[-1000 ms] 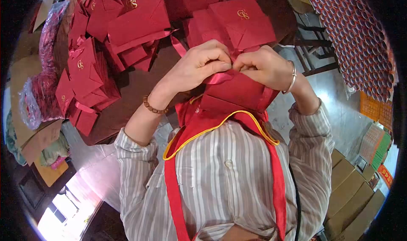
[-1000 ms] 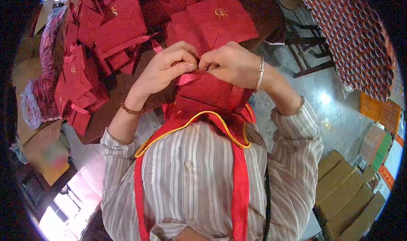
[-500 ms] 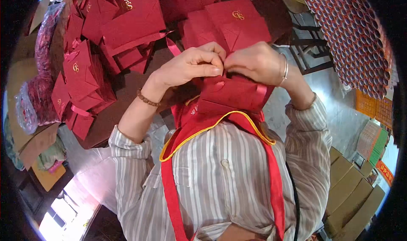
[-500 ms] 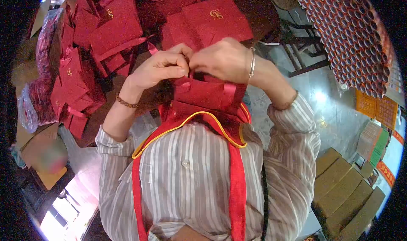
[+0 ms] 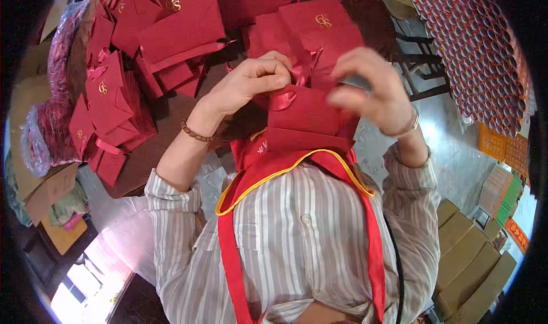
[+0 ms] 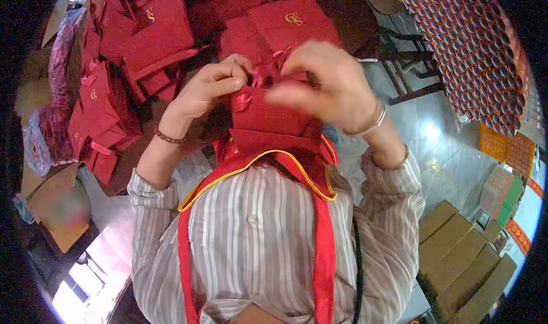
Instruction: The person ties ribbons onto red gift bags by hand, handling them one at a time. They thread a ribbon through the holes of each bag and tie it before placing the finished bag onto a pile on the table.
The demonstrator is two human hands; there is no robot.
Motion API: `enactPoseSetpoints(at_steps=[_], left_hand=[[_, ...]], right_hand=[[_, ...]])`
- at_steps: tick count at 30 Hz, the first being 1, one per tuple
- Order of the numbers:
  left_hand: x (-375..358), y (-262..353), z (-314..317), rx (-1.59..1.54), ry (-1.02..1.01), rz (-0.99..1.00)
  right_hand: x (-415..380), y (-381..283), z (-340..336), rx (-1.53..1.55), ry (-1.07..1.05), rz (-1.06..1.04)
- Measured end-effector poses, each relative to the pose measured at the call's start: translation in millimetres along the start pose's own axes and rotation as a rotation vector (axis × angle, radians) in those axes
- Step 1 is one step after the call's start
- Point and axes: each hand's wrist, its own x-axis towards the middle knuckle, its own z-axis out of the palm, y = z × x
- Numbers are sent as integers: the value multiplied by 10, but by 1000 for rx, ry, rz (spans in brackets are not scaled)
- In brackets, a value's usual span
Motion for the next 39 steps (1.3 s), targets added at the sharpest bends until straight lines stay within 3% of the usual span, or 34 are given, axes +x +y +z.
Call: enactPoseSetpoints(at_steps=[1,3,5,6,7,9,10,13,16,22,29,33,35,37,39], left_hand=[[6,-2,4,11,-1,-4],[37,21,5,23,-14,-2],[20,58,18,55,-37,-13],[24,46,17,55,-40,-10],[28,18,14,32,-23,-26],[21,-33,0,12,-6,-43],[11,-60,-6,-8,12,-47],[10,-115,30,-43,63,-45],[-21,-175,73,-20,128,-36],[-114,-247,105,0,187,-56],[-258,-93,141,69,302,-105],[-527,95,-16,77,204,-259],[-688,56,-155,410,121,-377],[-827,59,-162,336,180,-291],[-953,184,-190,496,116,-263]], right_hand=[[-46,-43,-19,-244,-198,-230],[-154,-17,9,-313,-239,-179],[-178,97,-68,-79,-290,-174],[-198,137,-130,64,-395,-28],[-202,202,-156,61,-392,-28],[-200,349,-167,3,-351,-206],[-180,340,-248,193,-534,70],[-177,372,-247,166,-571,102],[-183,330,-172,183,-573,204],[-331,440,70,286,-336,122],[-354,425,108,280,-280,178],[-399,469,111,311,-268,241],[-409,508,127,341,-265,267],[-423,547,148,332,-272,263],[-442,558,141,331,-280,266]])
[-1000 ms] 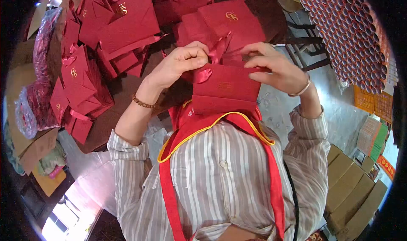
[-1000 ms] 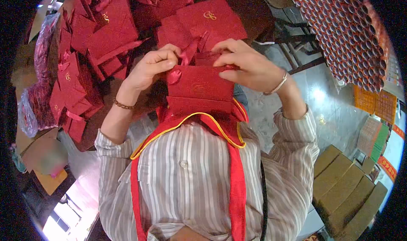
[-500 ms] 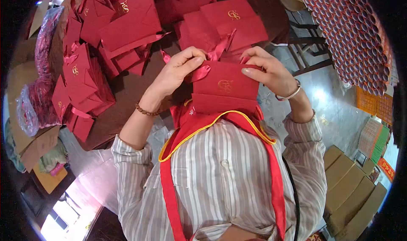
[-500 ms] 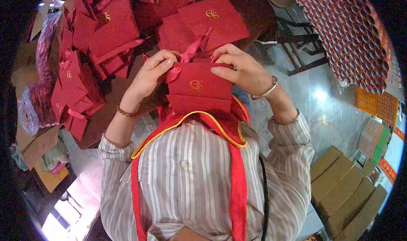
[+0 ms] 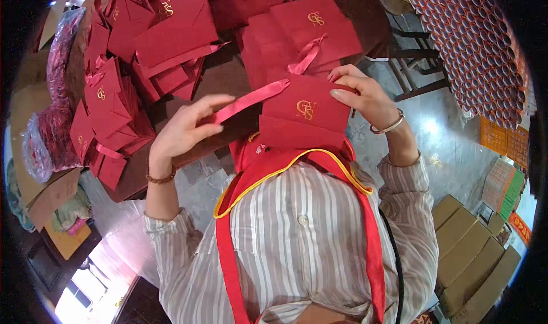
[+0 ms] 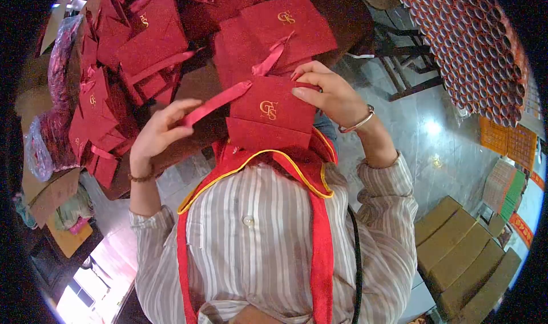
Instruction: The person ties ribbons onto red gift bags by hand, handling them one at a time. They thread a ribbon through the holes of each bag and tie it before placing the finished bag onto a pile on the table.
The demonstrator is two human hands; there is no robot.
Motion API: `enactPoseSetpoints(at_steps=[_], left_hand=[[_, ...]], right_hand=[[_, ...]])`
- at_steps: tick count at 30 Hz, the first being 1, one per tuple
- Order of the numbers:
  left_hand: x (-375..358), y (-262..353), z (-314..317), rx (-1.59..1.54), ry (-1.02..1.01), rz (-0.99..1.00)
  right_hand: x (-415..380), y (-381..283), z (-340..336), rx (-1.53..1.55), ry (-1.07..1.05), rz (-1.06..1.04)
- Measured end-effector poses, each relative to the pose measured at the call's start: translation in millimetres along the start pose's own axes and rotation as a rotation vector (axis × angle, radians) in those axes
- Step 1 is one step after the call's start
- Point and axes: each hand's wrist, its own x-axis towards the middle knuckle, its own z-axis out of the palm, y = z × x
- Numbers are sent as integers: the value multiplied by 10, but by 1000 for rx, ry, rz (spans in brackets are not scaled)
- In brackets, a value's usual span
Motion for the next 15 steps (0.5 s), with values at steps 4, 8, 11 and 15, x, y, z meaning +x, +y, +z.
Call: enactPoseSetpoints(at_steps=[4,8,11,15], left_hand=[[-303,86,-65,-575,-117,-15],[-158,330,210,-736,227,434],[71,292,148,-776,367,512],[231,260,6,-1095,377,504]], right_hand=[[5,-28,3,-29,-37,-38],[32,-79,25,32,-72,11],[32,-84,31,3,-73,-69],[17,-93,33,-57,-46,-72]])
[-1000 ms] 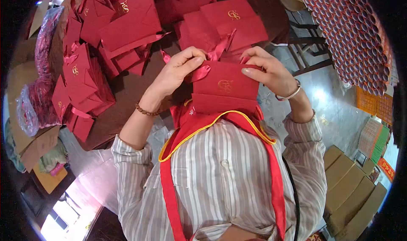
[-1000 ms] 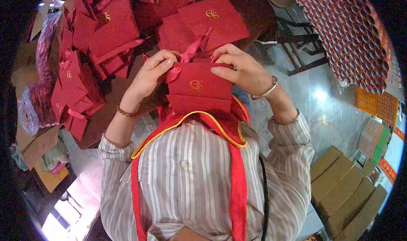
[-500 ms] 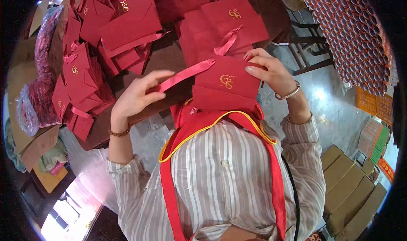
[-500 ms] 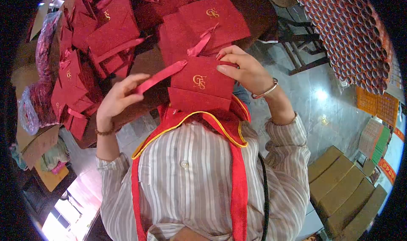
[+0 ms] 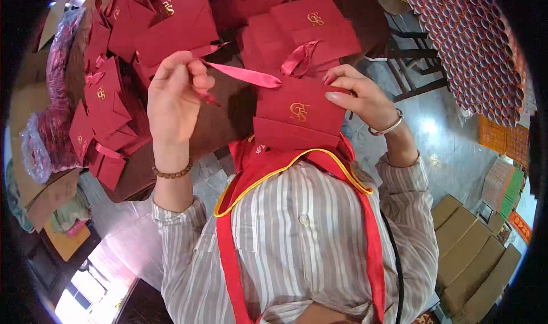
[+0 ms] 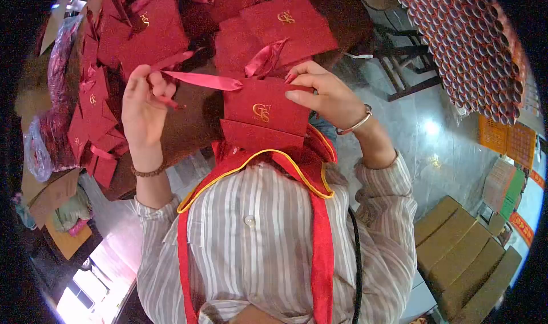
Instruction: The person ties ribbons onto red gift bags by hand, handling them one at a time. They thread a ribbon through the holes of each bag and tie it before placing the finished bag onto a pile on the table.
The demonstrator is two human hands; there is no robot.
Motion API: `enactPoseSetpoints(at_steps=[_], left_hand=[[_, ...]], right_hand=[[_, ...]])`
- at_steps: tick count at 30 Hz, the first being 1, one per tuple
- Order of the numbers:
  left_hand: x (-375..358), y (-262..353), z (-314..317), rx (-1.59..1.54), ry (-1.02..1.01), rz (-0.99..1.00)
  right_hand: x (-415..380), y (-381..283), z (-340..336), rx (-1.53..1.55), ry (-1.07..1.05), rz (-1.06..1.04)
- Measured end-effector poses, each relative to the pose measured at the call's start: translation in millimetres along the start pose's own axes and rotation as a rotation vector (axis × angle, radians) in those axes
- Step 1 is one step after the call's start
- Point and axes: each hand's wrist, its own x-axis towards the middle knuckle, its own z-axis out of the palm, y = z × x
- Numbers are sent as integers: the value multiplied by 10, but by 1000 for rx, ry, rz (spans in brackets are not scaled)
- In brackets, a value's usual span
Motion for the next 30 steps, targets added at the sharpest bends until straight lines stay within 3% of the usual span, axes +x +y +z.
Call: enactPoseSetpoints(at_steps=[2,9,11,13,17,19,21,23,24,25,27,29,30], left_hand=[[39,55,73,-203,-8,-75],[74,-54,-121,-208,-34,-16],[96,-70,-146,-464,40,-9],[119,-65,-31,-452,111,6],[141,-148,-22,-150,100,53],[136,-206,-131,209,111,136],[140,-202,-212,116,167,159],[129,-138,-386,16,3,54],[138,-112,-317,63,137,77],[146,-111,-292,63,136,75],[160,-105,-259,574,501,209],[216,-39,-227,505,493,240],[213,27,-215,331,381,176]], right_hand=[[-9,8,0,-23,6,2],[51,-9,25,140,-43,83],[60,-12,23,140,-57,85],[69,-39,22,145,-70,92],[66,-14,31,106,-63,49],[86,-90,20,136,-81,154],[88,-75,33,157,-74,147],[78,-47,40,178,-61,145],[79,-31,45,156,-50,127],[80,-23,50,134,-38,108],[87,-37,57,115,-24,118],[89,-38,61,98,-13,127],[98,-35,59,85,-8,121]])
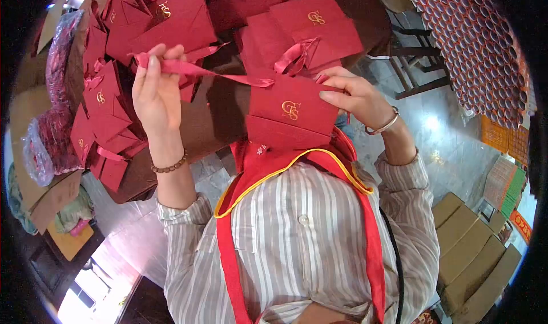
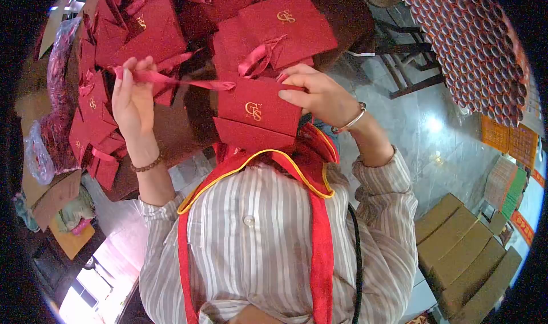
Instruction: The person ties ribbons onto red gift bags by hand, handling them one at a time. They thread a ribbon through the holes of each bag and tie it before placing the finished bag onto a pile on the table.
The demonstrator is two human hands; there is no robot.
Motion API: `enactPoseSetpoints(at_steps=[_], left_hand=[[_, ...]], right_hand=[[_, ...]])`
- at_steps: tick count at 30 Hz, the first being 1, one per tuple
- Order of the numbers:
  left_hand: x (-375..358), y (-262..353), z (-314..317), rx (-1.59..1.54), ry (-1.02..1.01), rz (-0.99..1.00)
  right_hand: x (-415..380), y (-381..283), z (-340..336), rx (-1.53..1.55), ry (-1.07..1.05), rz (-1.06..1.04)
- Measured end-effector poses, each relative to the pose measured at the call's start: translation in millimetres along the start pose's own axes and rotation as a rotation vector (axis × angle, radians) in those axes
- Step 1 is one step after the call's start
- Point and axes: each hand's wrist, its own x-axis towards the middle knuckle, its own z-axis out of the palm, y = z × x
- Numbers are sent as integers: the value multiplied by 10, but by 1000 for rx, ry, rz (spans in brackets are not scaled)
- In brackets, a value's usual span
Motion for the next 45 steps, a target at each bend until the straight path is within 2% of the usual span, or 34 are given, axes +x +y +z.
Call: enactPoseSetpoints(at_steps=[1,2,3,5,6,7,9,10,13,18,22,27,28,33,35,37,39,40,42,45], left_hand=[[0,66,23,-170,-110,-79],[-40,80,109,-124,14,-95],[-39,73,95,-124,16,-96],[-23,54,59,-349,-292,-216],[-90,58,181,-196,-145,-180],[-92,43,166,-196,-145,-181],[-103,-2,121,-133,-350,-178],[-184,8,282,279,-170,-100],[-266,-10,470,356,-269,-154],[-314,-54,460,217,-436,-303],[-341,-61,455,234,-417,-335],[-428,-147,542,398,-407,-211],[-438,-111,517,455,-384,-386],[-590,-166,617,495,-439,-373],[-675,-262,665,546,-495,-194],[-688,-222,778,704,-600,-80],[-730,-315,854,773,-567,86],[-736,-328,875,773,-567,88],[-745,-354,913,963,-583,181],[-772,-444,923,949,-562,242]], right_hand=[[10,3,0,-13,6,-6],[17,25,9,-12,4,-6],[22,64,25,-43,30,-63],[27,68,38,-73,57,-120],[25,35,44,-62,61,-79],[22,11,49,-51,66,-37],[15,-7,56,-50,74,-32],[16,-11,60,-49,81,-28],[13,33,72,-52,88,-54],[0,52,45,-35,80,-76],[-8,18,55,-6,111,7],[15,-47,74,-26,145,16],[20,-58,79,-42,167,26],[26,-32,84,-37,163,9],[18,-30,93,-40,160,27],[19,-8,114,-88,177,-59],[20,10,120,-96,171,-77],[21,11,116,-105,168,-94],[12,-23,110,-83,161,-80],[-4,-36,129,-54,160,-71]])
